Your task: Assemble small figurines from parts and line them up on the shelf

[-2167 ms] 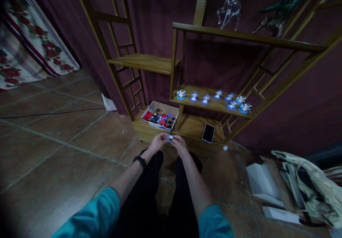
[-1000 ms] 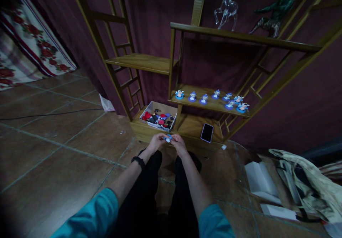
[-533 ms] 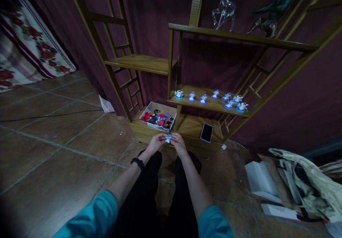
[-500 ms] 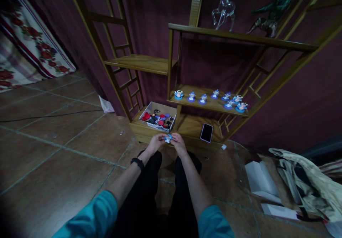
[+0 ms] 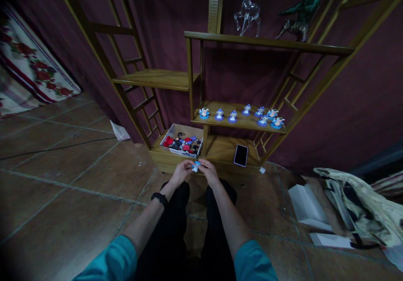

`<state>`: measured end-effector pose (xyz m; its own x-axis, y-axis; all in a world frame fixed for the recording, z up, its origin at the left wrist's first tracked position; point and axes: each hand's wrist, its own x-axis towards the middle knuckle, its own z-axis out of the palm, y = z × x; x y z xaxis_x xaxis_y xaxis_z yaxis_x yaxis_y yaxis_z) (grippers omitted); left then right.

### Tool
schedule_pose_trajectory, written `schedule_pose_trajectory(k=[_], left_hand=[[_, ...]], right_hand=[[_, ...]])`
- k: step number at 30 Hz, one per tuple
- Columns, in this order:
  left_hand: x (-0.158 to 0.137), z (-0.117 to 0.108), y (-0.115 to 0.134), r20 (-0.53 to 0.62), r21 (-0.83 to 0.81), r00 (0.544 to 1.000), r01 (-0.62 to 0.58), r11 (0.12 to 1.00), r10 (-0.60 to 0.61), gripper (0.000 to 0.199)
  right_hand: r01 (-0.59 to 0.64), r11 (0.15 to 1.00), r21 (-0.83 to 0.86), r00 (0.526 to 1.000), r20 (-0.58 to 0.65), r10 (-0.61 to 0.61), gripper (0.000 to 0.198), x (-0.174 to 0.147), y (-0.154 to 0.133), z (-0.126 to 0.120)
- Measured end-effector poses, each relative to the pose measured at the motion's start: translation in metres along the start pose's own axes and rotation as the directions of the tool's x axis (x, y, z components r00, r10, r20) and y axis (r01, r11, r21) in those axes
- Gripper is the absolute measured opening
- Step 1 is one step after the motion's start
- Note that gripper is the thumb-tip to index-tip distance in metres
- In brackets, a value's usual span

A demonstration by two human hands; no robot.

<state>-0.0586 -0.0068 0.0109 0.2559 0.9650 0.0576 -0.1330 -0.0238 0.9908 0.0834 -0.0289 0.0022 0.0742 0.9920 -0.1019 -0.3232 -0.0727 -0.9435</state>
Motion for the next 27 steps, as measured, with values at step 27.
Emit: schedule_pose_trajectory(k=[27], left_hand=[[-0.002, 0.000, 0.006, -0.018, -0.097, 0.988, 0.151, 0.984, -0.153, 0.033]], right_hand=[[-0.207, 0.967, 0.148, 0.978, 0.065, 0.199, 0.028, 0.002, 0.002, -0.003]])
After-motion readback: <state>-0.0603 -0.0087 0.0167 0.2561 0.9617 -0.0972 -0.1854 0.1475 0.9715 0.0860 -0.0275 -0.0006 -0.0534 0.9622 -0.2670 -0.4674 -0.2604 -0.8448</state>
